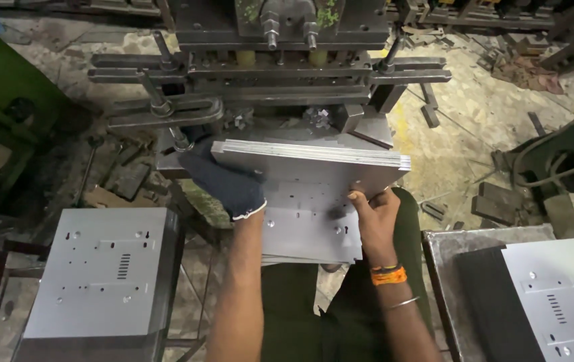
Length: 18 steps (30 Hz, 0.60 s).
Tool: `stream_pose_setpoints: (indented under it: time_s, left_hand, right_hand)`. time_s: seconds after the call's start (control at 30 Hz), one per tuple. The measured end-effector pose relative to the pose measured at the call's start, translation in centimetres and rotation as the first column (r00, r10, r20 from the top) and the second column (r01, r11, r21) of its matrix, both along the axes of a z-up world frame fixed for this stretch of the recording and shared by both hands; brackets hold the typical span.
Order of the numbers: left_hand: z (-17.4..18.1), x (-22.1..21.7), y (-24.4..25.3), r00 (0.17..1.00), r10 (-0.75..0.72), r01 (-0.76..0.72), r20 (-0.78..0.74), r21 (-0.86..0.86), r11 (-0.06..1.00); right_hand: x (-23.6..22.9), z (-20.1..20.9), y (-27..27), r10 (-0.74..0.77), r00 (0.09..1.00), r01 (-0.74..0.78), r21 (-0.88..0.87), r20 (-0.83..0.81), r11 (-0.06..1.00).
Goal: Placing metal sheets into a press machine for stamping and bending, then stacking the finished components.
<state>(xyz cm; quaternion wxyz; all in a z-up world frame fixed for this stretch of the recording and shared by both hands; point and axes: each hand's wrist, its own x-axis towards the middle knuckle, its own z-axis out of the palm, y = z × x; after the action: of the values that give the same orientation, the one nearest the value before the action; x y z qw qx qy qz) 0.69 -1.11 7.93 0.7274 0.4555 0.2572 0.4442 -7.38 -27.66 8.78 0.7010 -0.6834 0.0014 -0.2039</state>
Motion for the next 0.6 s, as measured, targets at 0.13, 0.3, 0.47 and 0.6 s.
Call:
stream_pose_setpoints:
  time_s: [0.13, 0.3, 0.47, 0.6]
  left_hand:
    - [0.0, 0.6, -1.0, 0.999, -0.027, 0.027, -0.02, -0.021, 0.999]
    - [-4.7, 3.1, -1.3, 0.997, -0.071, 0.069, -0.035, -0.039, 0.997]
    - [-4.1, 3.4, -1.4, 0.99, -0.077, 0.067, 0.122, 0.082, 0.994]
    - [1.5, 1.5, -3.5, 0.992, -0.108, 0.107, 0.067, 0.018, 0.994]
  right_hand:
    - [-0.4, 0.5, 0.6, -0.038, 0.999, 0.038, 0.016, 0.013, 0.999]
    - [-0.5, 0.3, 1.1, -0.053, 0.998, 0.053, 0.04, 0.021, 0.998]
    - [-0.5, -0.2, 1.7, -0.093, 0.993, 0.088, 0.067, 0.079, 0.994]
    - [-1.9, 4.0, 2.0, -0.155, 0.988, 0.152, 0.12, 0.023, 0.981]
